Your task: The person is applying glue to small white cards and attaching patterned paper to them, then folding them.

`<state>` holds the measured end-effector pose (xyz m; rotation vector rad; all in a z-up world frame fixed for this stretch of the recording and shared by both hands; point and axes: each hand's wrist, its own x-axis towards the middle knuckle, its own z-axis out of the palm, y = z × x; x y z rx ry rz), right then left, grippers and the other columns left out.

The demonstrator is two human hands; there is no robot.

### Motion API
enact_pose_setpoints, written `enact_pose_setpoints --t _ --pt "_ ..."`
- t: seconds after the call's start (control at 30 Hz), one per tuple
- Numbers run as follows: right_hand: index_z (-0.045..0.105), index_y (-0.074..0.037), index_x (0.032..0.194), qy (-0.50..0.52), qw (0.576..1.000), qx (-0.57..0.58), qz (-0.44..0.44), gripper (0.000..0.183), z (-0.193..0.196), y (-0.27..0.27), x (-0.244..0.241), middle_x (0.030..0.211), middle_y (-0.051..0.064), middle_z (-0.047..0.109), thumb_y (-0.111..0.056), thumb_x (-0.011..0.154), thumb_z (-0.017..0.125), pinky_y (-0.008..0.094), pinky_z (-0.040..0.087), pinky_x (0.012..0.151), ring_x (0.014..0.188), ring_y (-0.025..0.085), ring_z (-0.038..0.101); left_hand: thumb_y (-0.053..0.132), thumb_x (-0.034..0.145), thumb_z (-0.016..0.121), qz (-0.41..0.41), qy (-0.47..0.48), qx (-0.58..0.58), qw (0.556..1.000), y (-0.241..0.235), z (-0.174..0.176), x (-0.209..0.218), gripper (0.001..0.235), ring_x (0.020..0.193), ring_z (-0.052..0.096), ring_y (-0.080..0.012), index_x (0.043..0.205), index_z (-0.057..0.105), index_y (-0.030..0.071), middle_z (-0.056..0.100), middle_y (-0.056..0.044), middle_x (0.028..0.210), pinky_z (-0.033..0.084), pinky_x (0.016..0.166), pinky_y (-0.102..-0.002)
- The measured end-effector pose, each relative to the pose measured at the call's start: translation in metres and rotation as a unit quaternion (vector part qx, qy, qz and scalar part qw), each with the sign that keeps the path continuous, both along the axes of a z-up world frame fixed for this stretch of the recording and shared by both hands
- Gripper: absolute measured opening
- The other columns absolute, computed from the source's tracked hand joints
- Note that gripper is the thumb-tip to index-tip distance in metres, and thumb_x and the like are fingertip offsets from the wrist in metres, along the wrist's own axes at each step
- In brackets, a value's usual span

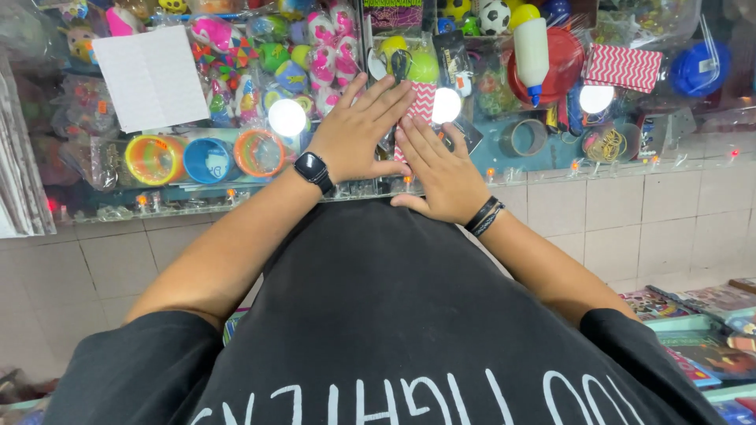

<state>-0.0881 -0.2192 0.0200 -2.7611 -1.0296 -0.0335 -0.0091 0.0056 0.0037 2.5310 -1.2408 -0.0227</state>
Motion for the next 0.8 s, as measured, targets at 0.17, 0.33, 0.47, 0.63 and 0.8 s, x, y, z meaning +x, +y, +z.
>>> enact_pose_setpoints --t 0.17,0.33,0.47,0.63,0.8 --pt "0.03 -0.007 0.163 0.026 0.999 -0.002 0.039 0.077 0.002 -0.012 -0.01 0.169 0.012 0.033 -0.05 0.105 0.056 0.057 0.02 0.126 0.157 0.03 0.031 0.082 0.093 0.052 0.02 0.008 -0.01 1.0 0.002 0.003 -0.001 0.104 0.155 0.03 -0.0304 0.163 0.032 0.008 0.035 -0.009 0.168 0.014 0.127 -0.055" --pt "0.039 -0.009 0.16 0.012 0.997 -0.005 0.08 0.063 -0.012 -0.029 -0.025 0.167 0.011 0.037 -0.035 0.106 0.059 0.055 0.024 0.126 0.155 0.025 0.034 0.083 0.095 0.047 0.035 0.011 0.03 0.999 0.003 0.004 -0.008 0.105 0.157 0.026 -0.0301 0.165 0.025 0.008 0.029 -0.008 0.171 0.013 0.128 -0.053" --pt "0.04 -0.014 0.159 0.069 0.993 0.034 0.093 0.061 -0.011 -0.035 -0.029 0.165 0.002 0.04 -0.02 0.104 0.063 0.052 0.026 0.124 0.154 0.022 0.037 0.082 0.099 0.035 0.037 0.009 0.029 0.999 0.004 0.009 -0.01 0.103 0.158 0.024 -0.0316 0.164 0.027 0.004 0.025 -0.013 0.171 0.013 0.128 -0.054" --pt "0.053 -0.019 0.151 0.042 0.992 0.1 0.067 0.046 -0.018 -0.033 -0.029 0.163 0.001 0.046 -0.029 0.106 0.055 0.045 0.021 0.123 0.151 0.017 0.041 0.083 0.095 0.042 -0.103 -0.01 -0.07 0.992 0.002 -0.008 -0.004 0.096 0.156 0.026 -0.0298 0.16 0.041 0.012 0.037 -0.01 0.167 0.011 0.127 -0.057" --pt "0.054 -0.02 0.15 0.054 0.99 0.115 0.061 0.045 -0.016 -0.031 -0.031 0.164 0.0 0.046 -0.026 0.105 0.057 0.043 0.022 0.122 0.15 0.015 0.041 0.086 0.095 0.033 -0.13 -0.012 -0.038 0.991 -0.002 -0.01 0.012 0.1 0.157 0.023 -0.0277 0.162 0.036 0.013 0.034 -0.007 0.169 0.008 0.127 -0.059"
